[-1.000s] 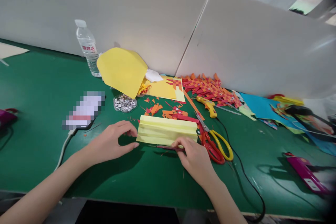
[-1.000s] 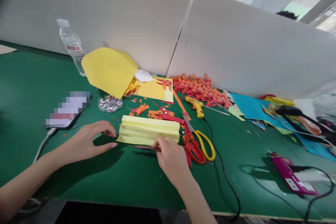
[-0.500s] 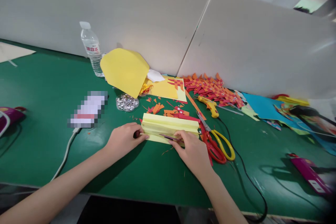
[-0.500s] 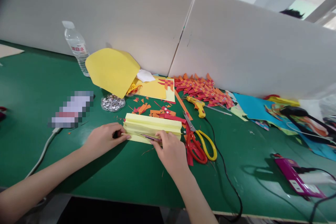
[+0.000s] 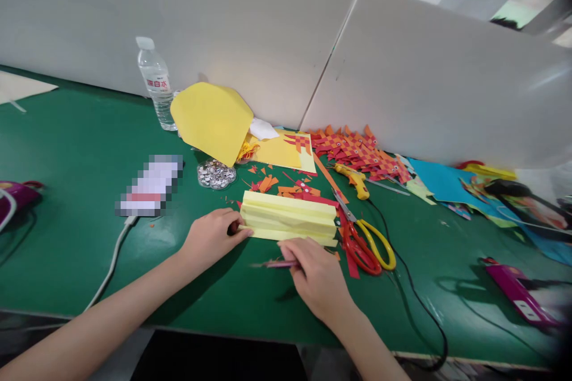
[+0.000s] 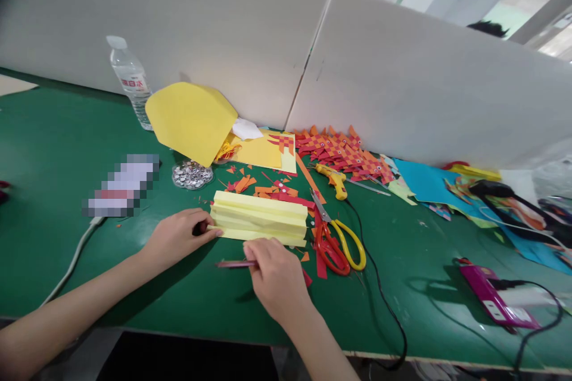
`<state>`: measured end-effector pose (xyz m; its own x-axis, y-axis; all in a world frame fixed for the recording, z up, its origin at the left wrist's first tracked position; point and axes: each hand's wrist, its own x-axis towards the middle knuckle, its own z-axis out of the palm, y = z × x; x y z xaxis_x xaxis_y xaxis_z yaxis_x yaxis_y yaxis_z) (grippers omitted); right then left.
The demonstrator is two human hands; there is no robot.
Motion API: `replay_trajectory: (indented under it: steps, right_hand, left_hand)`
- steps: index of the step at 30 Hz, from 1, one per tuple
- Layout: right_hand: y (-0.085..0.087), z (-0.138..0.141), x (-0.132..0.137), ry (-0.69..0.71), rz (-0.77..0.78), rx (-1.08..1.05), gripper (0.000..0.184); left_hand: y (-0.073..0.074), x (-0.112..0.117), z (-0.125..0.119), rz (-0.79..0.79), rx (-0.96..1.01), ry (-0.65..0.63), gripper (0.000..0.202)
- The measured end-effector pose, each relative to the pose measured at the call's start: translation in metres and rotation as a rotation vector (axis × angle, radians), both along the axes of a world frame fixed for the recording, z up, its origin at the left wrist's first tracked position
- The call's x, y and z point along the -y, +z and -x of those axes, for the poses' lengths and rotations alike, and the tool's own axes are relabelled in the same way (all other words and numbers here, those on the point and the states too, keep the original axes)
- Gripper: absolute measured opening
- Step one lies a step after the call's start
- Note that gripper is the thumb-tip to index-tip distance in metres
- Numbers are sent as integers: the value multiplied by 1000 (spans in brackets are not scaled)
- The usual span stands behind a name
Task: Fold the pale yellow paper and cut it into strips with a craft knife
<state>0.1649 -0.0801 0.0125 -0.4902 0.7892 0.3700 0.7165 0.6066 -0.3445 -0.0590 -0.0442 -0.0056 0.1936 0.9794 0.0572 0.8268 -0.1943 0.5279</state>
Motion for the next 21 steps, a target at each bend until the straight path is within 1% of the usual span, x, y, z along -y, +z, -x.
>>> replay_trajectory:
  steps: [4, 7, 12, 15, 18, 21]
  right_hand:
    - [-1, 11, -1, 204, -31, 107, 22]
    - [-3, 15, -6, 278, -38, 186, 21]
    - [-4, 23, -11, 289, -55, 246, 22]
    - [-5, 23, -11, 285, -36, 261, 23]
    - [-5, 16, -9, 270, -7, 240, 23]
    - [-3, 1, -6, 235, 8, 190, 21]
  left_hand:
    - [1, -1, 0, 5, 8, 10, 26]
    - [2, -2, 1, 24, 14, 20, 26]
    - [1, -1, 1, 23, 16, 27, 24]
    - [1, 0, 1, 20, 10, 21, 23]
    - [2, 0, 1, 19, 11, 12, 23]
    - [2, 0, 1, 21, 13, 18, 24]
